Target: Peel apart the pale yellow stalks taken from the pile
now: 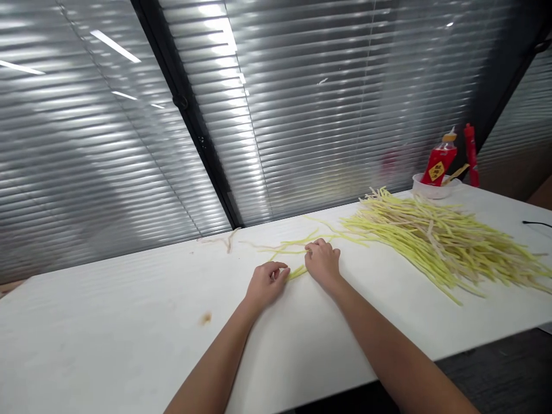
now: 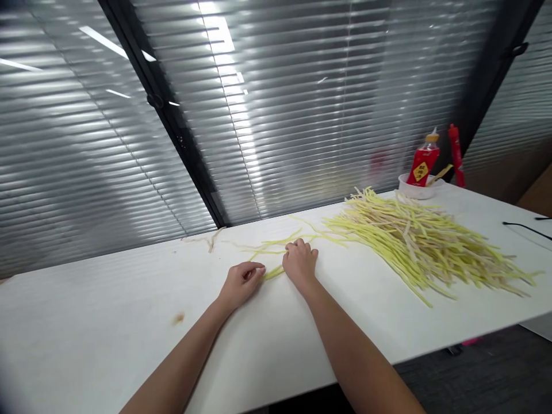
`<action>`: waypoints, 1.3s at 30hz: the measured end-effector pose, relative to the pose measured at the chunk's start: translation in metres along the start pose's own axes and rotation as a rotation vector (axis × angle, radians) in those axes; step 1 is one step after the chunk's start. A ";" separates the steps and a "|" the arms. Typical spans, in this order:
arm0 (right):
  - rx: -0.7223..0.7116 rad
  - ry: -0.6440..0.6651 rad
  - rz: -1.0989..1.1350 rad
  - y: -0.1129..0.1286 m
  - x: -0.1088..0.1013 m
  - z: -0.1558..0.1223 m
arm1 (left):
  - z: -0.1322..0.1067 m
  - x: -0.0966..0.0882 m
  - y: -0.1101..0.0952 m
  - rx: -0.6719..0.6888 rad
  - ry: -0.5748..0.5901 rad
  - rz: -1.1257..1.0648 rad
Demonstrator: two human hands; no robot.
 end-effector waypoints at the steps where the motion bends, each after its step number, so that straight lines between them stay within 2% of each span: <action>1: -0.001 -0.001 -0.002 0.000 0.001 0.000 | 0.001 0.000 0.001 0.002 -0.009 0.000; 5: -0.050 -0.040 0.035 0.005 0.000 0.000 | 0.004 -0.004 0.010 -0.031 -0.075 -0.057; 9: -0.171 -0.125 0.160 0.019 -0.009 0.000 | 0.007 -0.007 0.022 -0.136 -0.126 -0.195; 13: -0.276 -0.191 0.249 0.030 -0.017 -0.002 | 0.010 -0.006 0.034 -0.259 -0.159 -0.455; 17: -0.319 -0.212 0.262 0.033 -0.019 -0.004 | 0.012 -0.009 0.039 -0.310 -0.250 -0.760; 20: -0.341 -0.232 0.293 0.034 -0.018 -0.005 | 0.012 -0.010 0.040 -0.342 -0.267 -0.907; 23: -0.297 -0.292 0.377 0.029 -0.021 -0.004 | 0.012 -0.009 0.040 -0.361 -0.259 -1.048; 27: -0.168 -0.425 0.521 0.017 -0.030 -0.003 | 0.011 -0.007 0.044 -0.422 -0.264 -1.274; 32: -0.070 -0.565 0.587 0.006 -0.043 -0.004 | 0.011 -0.005 0.053 -0.500 -0.303 -1.458; 35: -0.026 -0.489 0.701 0.003 -0.035 -0.001 | 0.011 -0.004 0.055 -0.521 -0.306 -1.522; 39: -0.025 -0.202 0.881 0.011 -0.011 0.004 | 0.011 0.000 0.054 -0.550 -0.270 -1.536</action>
Point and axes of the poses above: each hand's wrist, its own z-axis towards the middle knuckle, its own x-axis out of the palm, y = z × x, the point moved 7 cm from there along z, towards the middle knuckle, and after that the axes turned 7 degrees about -x, right-handed, at the moved point
